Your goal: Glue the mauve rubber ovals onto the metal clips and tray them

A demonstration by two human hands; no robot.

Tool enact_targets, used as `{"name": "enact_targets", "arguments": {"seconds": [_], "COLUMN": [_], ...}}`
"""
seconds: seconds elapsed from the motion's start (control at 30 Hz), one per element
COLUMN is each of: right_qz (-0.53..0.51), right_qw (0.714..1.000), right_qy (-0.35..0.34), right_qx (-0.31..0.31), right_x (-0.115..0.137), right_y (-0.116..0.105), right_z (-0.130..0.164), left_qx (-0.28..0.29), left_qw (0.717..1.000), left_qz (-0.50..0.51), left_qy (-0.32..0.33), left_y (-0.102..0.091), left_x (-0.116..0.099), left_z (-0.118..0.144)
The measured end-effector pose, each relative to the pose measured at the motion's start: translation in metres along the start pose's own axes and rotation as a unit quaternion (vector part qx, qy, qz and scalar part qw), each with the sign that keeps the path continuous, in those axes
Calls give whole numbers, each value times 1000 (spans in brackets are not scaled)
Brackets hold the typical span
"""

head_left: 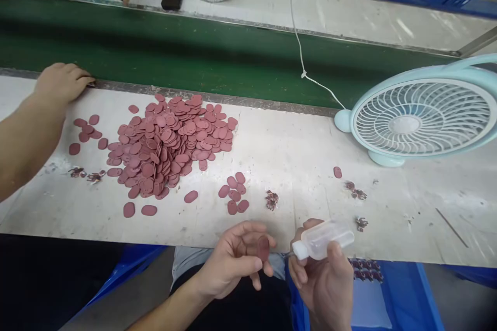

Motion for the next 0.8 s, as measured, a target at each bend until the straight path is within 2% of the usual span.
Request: {"name": "enact_targets", "arguments": {"seconds": [0.13,0.27,0.4,0.57,0.7,0.8], "right_qz": [87,184,254,321,367,372], "right_qw": [993,969,941,915,897,900], "right_qy": [-76,-165,-220,-240,-239,-224], "right_qx": [-4,-24,-47,-55,-56,-44], "right_x": [5,3,-4,-1,4,3], "right_y": [7,15,14,15,18,18], "right_z": [5,13,18,20,19,17], "left_qx": [-20,-55,-73,-58,-66,-72], "left_qw": [999,998,997,998,997,997], "left_qz": [-30,3,10,-4,-4,-4], "left_qy": [16,34,26,24,27,27], "left_y": [1,3,5,8,8,7], "left_x": [-1,0,2,1,1,1], "left_z": [1,4,6,4,3,3]}}
Point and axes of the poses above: each hand's wrist, its own z-axis away from the middle knuckle, its own y-axis out of the palm, x = y × z, the point moved 4 cm from there along -z, towards the middle knuckle, and after that the axes turned 13 degrees about x, right-handed, at the moved point
